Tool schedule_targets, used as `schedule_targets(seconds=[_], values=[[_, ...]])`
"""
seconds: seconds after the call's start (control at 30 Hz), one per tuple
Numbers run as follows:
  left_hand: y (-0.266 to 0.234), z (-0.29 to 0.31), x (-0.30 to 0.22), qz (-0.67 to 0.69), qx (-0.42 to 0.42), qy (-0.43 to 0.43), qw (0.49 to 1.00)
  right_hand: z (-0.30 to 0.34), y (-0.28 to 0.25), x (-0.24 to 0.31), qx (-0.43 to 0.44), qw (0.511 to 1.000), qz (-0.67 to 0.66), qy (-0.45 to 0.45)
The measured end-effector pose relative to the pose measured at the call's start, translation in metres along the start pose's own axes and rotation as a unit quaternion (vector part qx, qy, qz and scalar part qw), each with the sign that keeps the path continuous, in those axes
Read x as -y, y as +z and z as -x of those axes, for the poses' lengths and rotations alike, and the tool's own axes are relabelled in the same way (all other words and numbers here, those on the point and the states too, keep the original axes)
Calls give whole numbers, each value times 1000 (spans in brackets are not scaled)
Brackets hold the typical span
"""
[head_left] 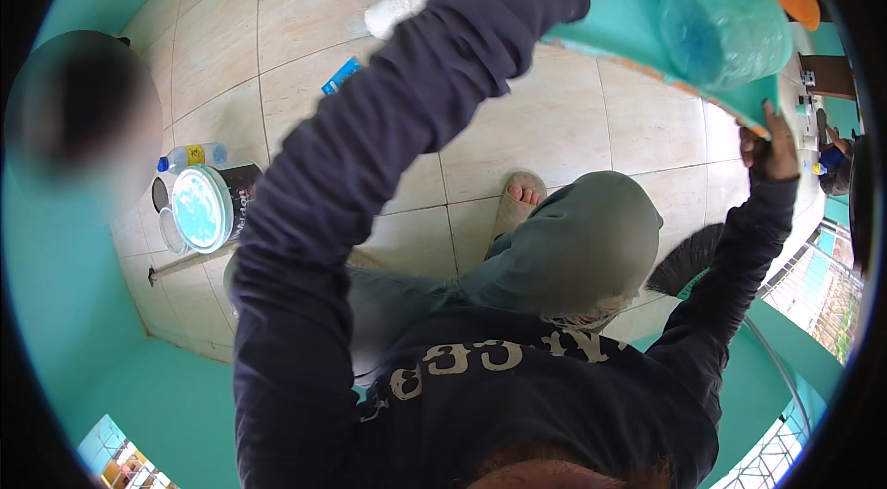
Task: The person sweeps a tiled balcony floor with a broom, then kneels to organize paint supplies. They open paint cans, pour paint into a tray, and handle a roller and brush, preparing for painting.
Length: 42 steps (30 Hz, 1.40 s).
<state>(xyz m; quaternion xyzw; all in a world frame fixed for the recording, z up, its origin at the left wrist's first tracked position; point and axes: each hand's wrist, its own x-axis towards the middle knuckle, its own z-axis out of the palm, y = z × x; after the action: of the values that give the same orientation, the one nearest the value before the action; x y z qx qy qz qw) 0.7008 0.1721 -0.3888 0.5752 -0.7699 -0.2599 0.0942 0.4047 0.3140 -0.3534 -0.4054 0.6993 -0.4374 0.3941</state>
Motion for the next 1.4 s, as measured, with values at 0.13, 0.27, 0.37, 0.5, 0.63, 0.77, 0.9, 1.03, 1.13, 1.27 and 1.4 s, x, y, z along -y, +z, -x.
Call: schedule_targets(seconds=[0.13,0.27,0.37,0.5,0.63,0.77,0.9,1.03,1.13,1.27,1.4], values=[[128,-1,18,297,-237,-125,917,-16,8,-108,29,997,-25,68],[218,10,39,329,-146,-201,911,-10,14,-211,23,975,-163,147],[273,23,71,314,-107,-248,910,-4,26,-263,57,958,-199,200],[300,37,86,332,-141,-230,904,5,41,-308,54,940,-232,244],[303,38,95,298,-106,-210,925,5,40,-320,58,920,-245,301],[298,37,114,212,-96,-202,951,13,43,-326,-2,940,-172,296],[273,30,132,191,-261,-107,940,14,40,-312,-110,963,39,242],[189,1,168,-43,-435,9,899,13,50,-257,91,969,46,225],[147,-15,207,-111,-547,-41,829,17,91,-195,429,880,-4,204],[107,-38,234,-201,-217,-67,953,-27,210,-201,373,905,-180,99],[82,-70,252,-162,-3,-144,976,-91,374,-212,60,994,93,-16]])
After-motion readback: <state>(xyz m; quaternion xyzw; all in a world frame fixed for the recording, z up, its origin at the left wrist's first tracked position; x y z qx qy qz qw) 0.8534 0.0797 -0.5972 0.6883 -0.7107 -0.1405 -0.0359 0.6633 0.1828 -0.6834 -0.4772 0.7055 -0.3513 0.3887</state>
